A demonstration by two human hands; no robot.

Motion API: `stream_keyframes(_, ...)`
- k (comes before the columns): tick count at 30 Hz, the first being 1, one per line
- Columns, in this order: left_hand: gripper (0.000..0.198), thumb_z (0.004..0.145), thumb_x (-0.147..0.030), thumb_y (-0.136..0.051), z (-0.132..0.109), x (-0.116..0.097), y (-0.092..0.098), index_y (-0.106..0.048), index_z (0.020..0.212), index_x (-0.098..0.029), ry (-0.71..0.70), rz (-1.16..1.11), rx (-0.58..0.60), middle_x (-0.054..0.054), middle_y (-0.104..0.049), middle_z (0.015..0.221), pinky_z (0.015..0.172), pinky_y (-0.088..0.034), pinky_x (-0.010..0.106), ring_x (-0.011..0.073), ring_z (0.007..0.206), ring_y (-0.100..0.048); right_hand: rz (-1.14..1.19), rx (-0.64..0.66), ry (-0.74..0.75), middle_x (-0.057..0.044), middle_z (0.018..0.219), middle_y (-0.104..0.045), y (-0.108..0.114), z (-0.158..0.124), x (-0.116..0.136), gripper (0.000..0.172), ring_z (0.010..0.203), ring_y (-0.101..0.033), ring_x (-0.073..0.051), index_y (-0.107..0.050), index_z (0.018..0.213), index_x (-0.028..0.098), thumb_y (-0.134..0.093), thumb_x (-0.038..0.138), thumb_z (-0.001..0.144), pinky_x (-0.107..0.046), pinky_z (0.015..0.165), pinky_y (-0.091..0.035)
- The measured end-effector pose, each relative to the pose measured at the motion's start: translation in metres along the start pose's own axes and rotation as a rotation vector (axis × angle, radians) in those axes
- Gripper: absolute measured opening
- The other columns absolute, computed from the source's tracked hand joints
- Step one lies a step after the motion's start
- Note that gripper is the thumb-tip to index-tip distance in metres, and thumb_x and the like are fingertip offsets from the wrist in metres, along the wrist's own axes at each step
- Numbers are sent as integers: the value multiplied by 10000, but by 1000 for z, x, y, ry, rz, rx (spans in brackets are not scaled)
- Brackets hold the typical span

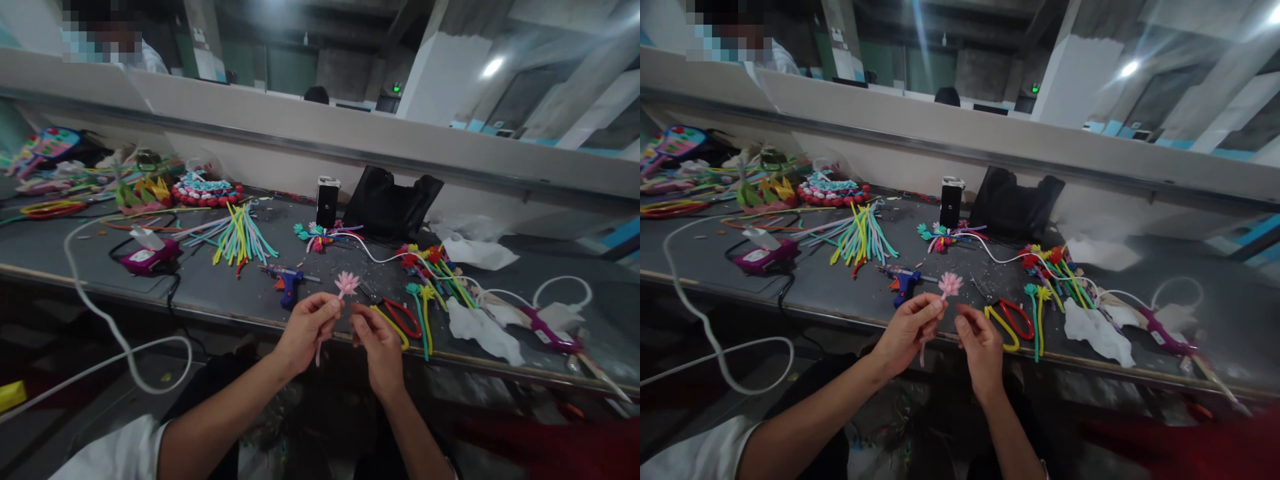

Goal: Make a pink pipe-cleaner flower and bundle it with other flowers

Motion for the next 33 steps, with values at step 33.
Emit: stream_keyframes(33, 394, 775, -459, -661, -5, 3, 2, -452, 586, -184, -61, 485, -49, -88, -346, 479, 423, -277, 188, 57, 416, -350, 427, -193, -85, 23, 684, -607, 33, 16, -4, 259, 493, -455, -40, -675, 767, 164, -798, 378, 690, -167, 449, -360)
Point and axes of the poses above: each hand's wrist, its own z-axis towards the middle knuckle, its own y-axis out of the back of the hand, x = y × z, the point moved 8 cm from there along z, towards the middle knuckle
